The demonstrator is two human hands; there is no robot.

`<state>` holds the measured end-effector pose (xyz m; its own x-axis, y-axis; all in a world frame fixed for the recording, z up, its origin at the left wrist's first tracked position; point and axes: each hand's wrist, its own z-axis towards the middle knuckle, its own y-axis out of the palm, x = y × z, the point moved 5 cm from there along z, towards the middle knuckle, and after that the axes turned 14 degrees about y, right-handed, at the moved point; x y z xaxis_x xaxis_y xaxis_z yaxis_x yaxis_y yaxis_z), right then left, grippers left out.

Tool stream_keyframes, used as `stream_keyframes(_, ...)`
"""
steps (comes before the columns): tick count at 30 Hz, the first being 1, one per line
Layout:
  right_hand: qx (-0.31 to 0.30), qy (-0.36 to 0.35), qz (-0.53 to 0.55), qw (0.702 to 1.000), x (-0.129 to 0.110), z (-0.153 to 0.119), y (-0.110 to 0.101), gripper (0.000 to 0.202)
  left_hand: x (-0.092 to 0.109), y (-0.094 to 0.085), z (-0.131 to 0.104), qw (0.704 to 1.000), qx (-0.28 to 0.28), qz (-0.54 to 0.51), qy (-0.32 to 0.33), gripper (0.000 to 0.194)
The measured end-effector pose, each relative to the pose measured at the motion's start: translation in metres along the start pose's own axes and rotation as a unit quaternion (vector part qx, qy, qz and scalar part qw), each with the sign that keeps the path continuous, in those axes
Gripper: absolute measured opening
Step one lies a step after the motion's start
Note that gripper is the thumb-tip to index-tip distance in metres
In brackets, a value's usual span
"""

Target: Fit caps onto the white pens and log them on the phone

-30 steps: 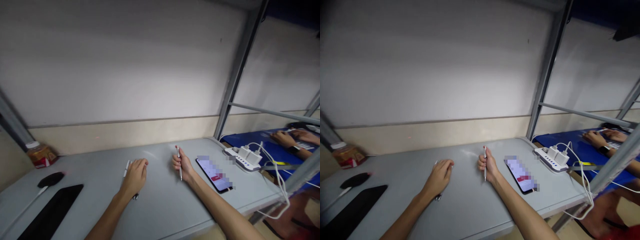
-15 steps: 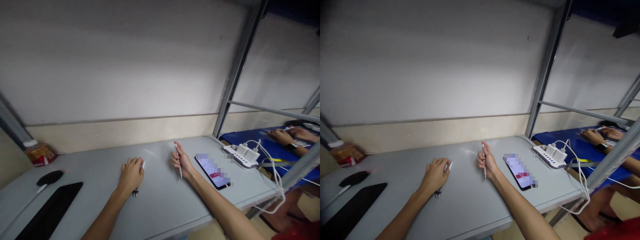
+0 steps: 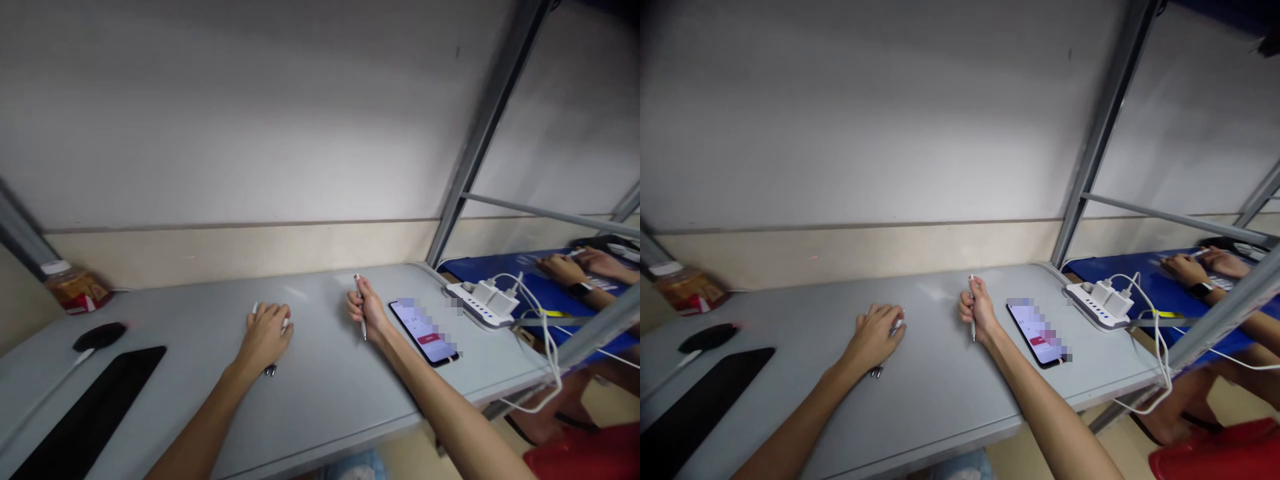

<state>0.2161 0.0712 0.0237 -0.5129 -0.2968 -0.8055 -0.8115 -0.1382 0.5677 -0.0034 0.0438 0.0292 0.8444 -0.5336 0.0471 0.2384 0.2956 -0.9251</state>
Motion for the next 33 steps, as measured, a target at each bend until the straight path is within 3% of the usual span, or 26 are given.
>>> stream_keyframes(5,0.001,0.005,-0.080,0.997,0.001,0.002,0.002,0.035,0.002,0.000,0.000,1.000,0.000,-0.007,0.002,0.010)
stream_keyframes(10,0.089,-0.069,-0.260,0.959,-0.005,0.000,-0.004,0.031,0.005,-0.003,-0.001,1.000,0.007,-0.012,0.017,0.009)
stream_keyframes(13,0.170,-0.125,-0.396,0.894,-0.010,0.000,-0.015,0.023,0.006,-0.003,-0.002,1.000,0.008,-0.012,0.015,0.009)
stream_keyframes(16,0.221,-0.176,-0.532,0.798,-0.012,0.001,-0.023,0.016,0.006,-0.002,-0.004,1.000,0.012,-0.010,0.015,0.010)
stream_keyframes(19,0.271,-0.160,-0.626,0.714,-0.009,0.004,-0.033,0.011,0.005,0.000,-0.004,1.000,0.011,-0.010,0.017,0.010)
stream_keyframes(21,0.288,-0.138,-0.657,0.683,-0.007,0.005,-0.038,0.013,0.005,0.001,-0.005,1.000,0.008,-0.012,0.018,0.010)
stream_keyframes(25,0.291,-0.108,-0.669,0.675,-0.004,0.007,-0.043,0.030,0.004,0.002,-0.005,1.000,0.004,-0.003,0.015,0.011)
stream_keyframes(33,0.266,-0.086,-0.688,0.669,-0.002,0.007,-0.042,0.037,-0.001,0.005,-0.004,1.000,0.001,-0.003,0.000,0.015)
